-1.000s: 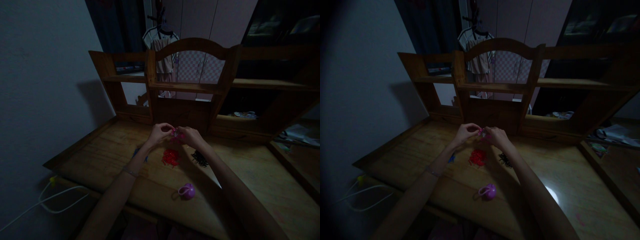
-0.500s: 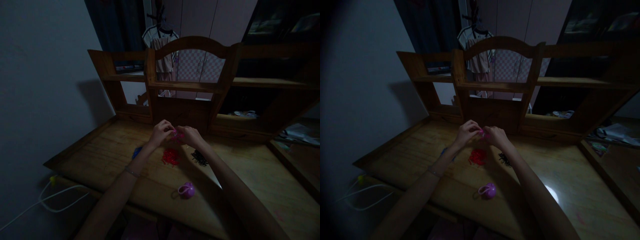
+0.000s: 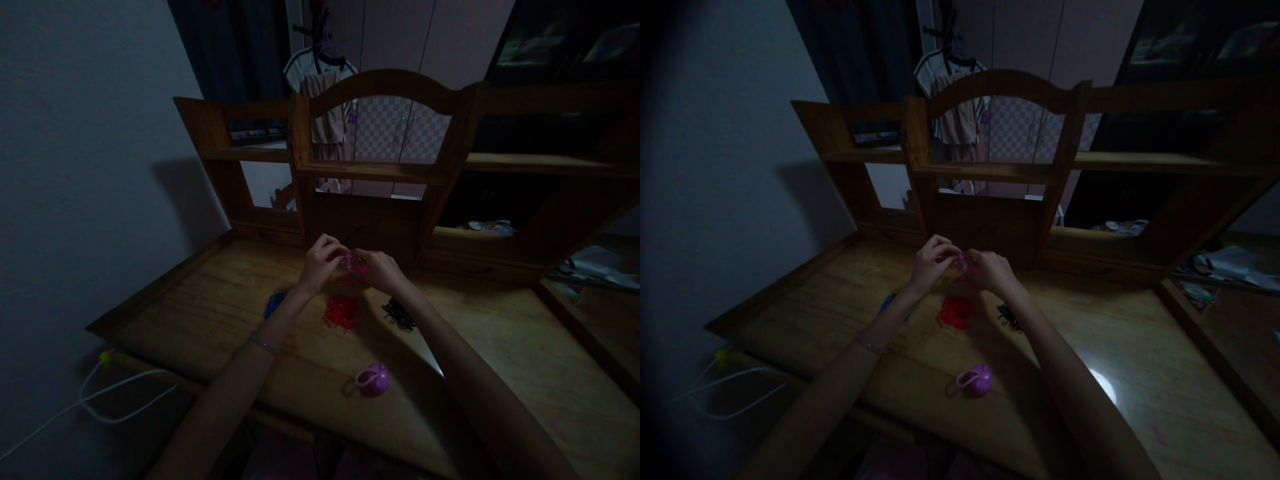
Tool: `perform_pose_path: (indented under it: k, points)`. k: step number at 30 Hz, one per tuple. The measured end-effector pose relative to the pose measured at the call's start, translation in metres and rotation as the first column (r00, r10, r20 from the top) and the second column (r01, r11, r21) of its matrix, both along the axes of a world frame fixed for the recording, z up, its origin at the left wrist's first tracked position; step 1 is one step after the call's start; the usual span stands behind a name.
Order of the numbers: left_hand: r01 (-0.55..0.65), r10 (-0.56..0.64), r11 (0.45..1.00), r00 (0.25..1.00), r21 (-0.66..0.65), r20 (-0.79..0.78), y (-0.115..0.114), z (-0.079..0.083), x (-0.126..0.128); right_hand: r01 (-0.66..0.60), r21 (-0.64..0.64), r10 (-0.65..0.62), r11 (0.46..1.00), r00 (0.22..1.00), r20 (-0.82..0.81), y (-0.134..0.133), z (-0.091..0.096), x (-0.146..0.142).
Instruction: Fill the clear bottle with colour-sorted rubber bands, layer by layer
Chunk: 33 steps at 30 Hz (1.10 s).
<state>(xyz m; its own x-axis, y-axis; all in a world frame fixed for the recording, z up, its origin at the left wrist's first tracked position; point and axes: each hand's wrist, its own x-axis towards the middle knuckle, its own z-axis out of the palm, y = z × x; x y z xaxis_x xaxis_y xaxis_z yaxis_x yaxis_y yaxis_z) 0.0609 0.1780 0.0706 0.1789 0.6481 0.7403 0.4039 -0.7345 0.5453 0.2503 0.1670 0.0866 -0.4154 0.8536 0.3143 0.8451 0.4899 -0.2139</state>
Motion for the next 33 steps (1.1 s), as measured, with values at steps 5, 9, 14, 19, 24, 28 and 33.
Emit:
perform_pose_path:
  k: [5, 9, 14, 19, 24, 28, 33]
  points:
    - [-0.049, 0.048, 0.997, 0.999, 0.067, 0.01, 0.0001, 0.0003, -0.0009, -0.007, -0.007, 0.008, 1.0, 1.0, 0.007, -0.003, 0.004, -0.0023]
    - [0.0, -0.002, 0.996, 1.0, 0.095, 0.023, 0.0016, -0.0019, -0.0015, 0.0, -0.001, 0.0, 1.0, 1.0, 0.022, -0.0038, 0.005, -0.0015]
    - [0.036, -0.036, 0.996, 0.999, 0.083, 0.001, 0.0023, -0.0043, -0.0013, 0.009, -0.006, -0.009, 1.0, 1.0, 0.03, -0.0033, 0.0045, -0.0011]
    - [0.056, -0.049, 0.994, 0.996, 0.096, -0.074, 0.0012, -0.0056, 0.0001, 0.01, -0.012, -0.01, 1.0, 1.0, 0.017, -0.0038, 0.0041, -0.0008]
    - [0.013, -0.004, 0.994, 0.996, 0.108, -0.084, 0.0018, -0.0064, 0.0008, 0.008, -0.012, -0.008, 1.0, 1.0, 0.016, -0.0035, 0.0031, 0.0003]
    - [0.024, -0.019, 0.997, 0.998, 0.079, -0.06, 0.002, -0.0063, 0.0003, 0.007, -0.002, -0.007, 1.0, 1.0, 0.018, -0.003, 0.0031, 0.0009]
    - [0.09, -0.091, 0.995, 0.996, 0.039, 0.025, 0.0012, -0.007, 0.0005, 0.012, -0.004, -0.012, 1.0, 1.0, 0.001, -0.0024, 0.0049, 0.0025]
